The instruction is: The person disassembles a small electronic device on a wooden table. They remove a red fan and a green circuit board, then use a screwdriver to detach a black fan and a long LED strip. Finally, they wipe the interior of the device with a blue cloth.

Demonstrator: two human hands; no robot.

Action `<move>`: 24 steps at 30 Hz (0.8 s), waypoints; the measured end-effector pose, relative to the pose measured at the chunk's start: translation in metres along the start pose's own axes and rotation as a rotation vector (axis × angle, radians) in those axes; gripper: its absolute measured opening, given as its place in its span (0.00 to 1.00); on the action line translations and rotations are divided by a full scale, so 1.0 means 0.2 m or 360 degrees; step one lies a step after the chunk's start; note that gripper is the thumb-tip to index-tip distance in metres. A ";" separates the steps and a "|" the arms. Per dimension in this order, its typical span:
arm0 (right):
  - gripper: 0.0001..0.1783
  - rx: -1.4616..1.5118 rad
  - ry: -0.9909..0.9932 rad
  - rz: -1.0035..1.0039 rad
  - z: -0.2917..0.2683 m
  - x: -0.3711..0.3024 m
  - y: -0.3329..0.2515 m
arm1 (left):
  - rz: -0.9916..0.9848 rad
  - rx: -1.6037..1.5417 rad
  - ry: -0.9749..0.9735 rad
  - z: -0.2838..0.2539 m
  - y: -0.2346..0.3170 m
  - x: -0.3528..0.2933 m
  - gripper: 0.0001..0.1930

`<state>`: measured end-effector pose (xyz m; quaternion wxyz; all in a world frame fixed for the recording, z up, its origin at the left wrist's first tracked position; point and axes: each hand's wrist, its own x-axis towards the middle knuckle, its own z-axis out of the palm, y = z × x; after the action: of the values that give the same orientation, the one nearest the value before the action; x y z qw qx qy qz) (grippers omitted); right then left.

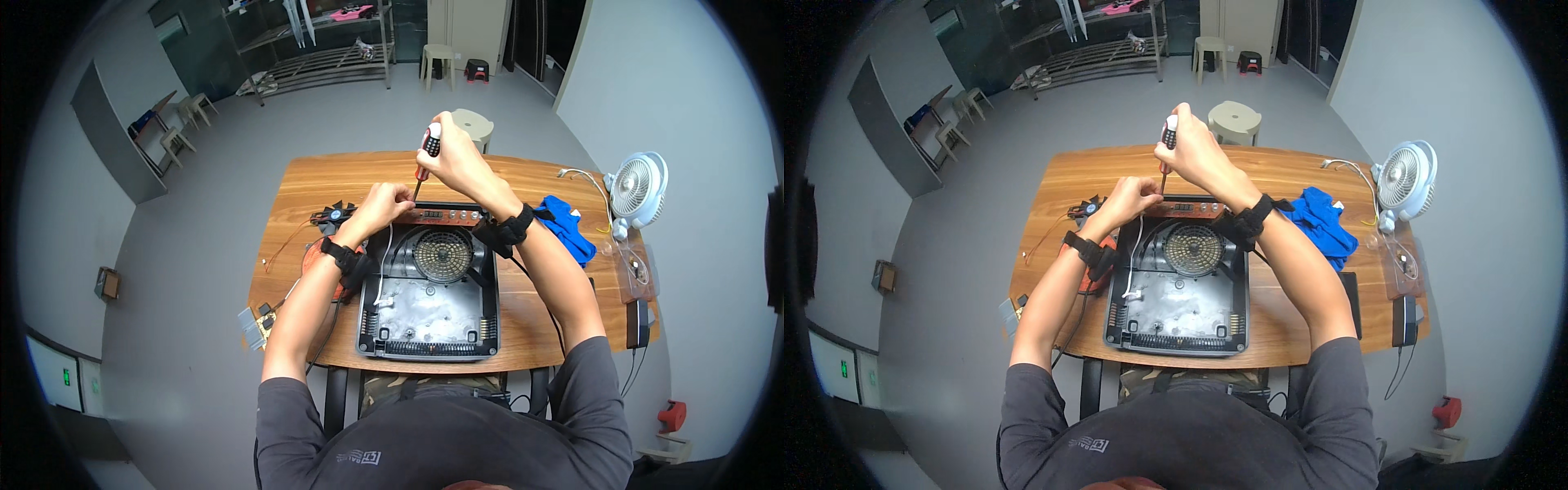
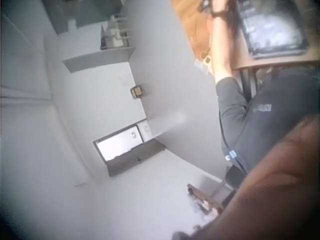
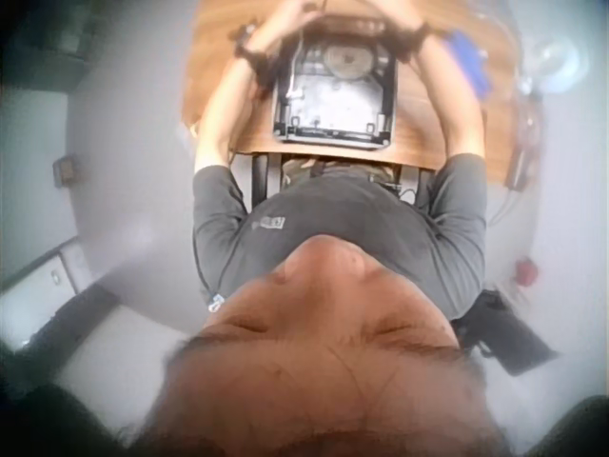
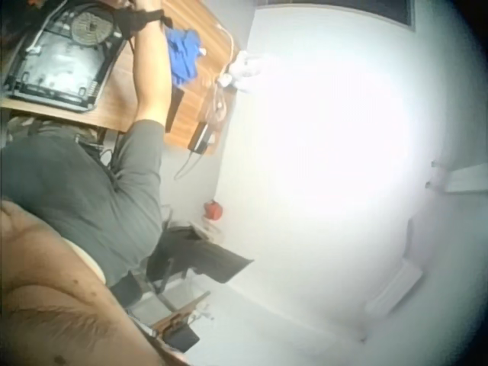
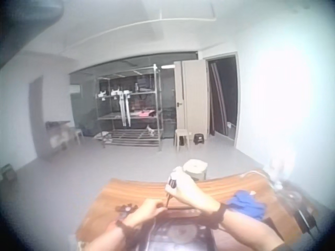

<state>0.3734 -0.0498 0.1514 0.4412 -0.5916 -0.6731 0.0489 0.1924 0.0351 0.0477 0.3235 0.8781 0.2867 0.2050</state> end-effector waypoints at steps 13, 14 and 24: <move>0.26 0.0066 0.0145 -0.0057 0.06 0.04 0.01 | 0.0194 0.0557 0.0076 -0.17 -0.17 -0.07 0.09; 0.26 0.0059 0.0140 -0.0021 0.04 0.04 0.01 | 0.0138 0.0595 0.0071 -0.19 -0.17 -0.08 0.09; 0.23 0.0001 0.0026 0.0307 -0.34 -0.09 0.03 | -0.0576 0.0810 -0.0058 -0.45 -0.72 0.00 0.07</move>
<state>0.4200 -0.0943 0.1792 0.4403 -0.6537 -0.6094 0.0865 0.0892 0.1659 0.0118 0.1295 0.8691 0.4747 0.0501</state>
